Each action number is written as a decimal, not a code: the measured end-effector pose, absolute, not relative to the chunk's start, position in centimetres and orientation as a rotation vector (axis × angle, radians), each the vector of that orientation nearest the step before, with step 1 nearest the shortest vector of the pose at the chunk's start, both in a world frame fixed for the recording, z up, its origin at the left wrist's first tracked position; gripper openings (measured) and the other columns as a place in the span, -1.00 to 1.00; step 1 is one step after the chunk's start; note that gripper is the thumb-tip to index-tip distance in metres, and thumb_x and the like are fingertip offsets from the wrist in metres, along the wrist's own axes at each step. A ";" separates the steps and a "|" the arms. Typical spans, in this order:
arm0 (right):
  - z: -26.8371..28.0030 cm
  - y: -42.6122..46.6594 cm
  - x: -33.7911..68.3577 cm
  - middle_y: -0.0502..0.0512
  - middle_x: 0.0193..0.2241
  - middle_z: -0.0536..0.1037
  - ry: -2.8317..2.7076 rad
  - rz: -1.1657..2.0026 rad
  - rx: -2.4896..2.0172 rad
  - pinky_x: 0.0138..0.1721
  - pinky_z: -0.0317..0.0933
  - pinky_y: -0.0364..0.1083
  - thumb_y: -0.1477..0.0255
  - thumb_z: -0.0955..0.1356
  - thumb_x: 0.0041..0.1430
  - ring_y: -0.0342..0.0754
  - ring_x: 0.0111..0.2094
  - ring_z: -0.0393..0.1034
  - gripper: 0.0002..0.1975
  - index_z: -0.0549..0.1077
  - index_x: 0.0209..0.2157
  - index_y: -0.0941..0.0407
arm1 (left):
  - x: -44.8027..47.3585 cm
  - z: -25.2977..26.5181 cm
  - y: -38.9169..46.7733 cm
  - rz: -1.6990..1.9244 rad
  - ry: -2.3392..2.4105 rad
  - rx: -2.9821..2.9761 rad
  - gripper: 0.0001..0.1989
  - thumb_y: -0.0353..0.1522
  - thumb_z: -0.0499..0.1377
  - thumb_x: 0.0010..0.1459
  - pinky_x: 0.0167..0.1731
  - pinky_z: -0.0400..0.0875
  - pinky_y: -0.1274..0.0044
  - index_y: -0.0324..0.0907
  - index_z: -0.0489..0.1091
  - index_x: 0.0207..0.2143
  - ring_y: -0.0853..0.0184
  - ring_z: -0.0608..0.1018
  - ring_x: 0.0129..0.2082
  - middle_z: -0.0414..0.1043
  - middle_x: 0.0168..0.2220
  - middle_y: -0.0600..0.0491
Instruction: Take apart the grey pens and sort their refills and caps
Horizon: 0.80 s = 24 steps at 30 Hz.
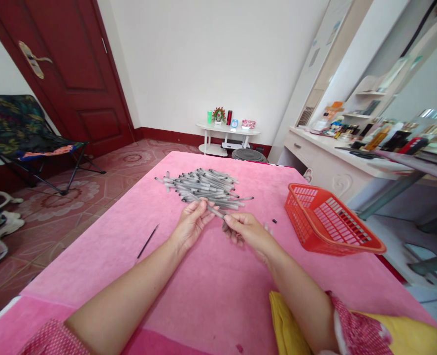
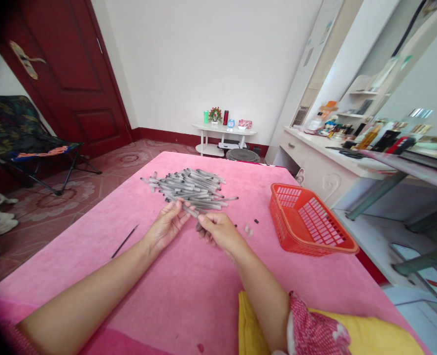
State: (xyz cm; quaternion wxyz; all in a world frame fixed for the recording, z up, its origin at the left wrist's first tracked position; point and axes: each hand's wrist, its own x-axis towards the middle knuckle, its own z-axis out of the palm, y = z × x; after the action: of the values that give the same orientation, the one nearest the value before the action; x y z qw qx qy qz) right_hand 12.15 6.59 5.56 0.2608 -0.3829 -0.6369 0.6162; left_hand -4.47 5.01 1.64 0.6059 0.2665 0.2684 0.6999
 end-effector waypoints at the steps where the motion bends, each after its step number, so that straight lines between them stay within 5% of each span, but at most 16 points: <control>1: 5.6 6.6 12.2 -0.06 -0.71 0.34 -1.690 1.663 -1.048 -0.75 -0.06 -0.29 0.08 0.30 -0.01 -0.29 -0.74 0.13 -0.58 0.38 -0.54 0.20 | -4.4 1.6 5.0 1.622 0.621 0.635 -0.77 -0.40 0.28 -0.06 -0.27 0.46 0.55 -0.22 0.35 -0.31 0.35 0.57 -0.30 0.51 -0.35 0.07; 20: 5.5 7.2 12.4 -0.13 -0.75 0.29 -1.683 1.371 -1.010 -0.76 0.03 -0.25 0.21 0.41 -0.14 -0.27 -0.77 0.11 -0.70 0.35 -0.52 0.17 | -3.6 1.8 4.8 1.687 0.796 0.683 -0.75 -0.35 0.32 -0.13 -0.37 0.45 0.62 -0.25 0.35 -0.39 0.38 0.56 -0.36 0.50 -0.39 0.07; 24: 5.0 7.4 12.4 -0.03 -0.69 0.38 -1.693 1.449 -1.082 -0.80 0.01 -0.26 0.09 0.30 -0.03 -0.23 -0.76 0.21 -0.60 0.37 -0.50 0.19 | -3.6 1.7 4.7 1.694 0.798 0.703 -0.76 -0.36 0.31 -0.11 -0.38 0.46 0.62 -0.25 0.34 -0.39 0.38 0.56 -0.36 0.50 -0.38 0.07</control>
State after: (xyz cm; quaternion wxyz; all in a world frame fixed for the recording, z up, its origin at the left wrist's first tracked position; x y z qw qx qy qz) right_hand 12.37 7.45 5.03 0.3259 -0.4130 -0.6461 0.5529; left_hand -3.63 4.72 1.74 0.5403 0.2959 0.3356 0.7127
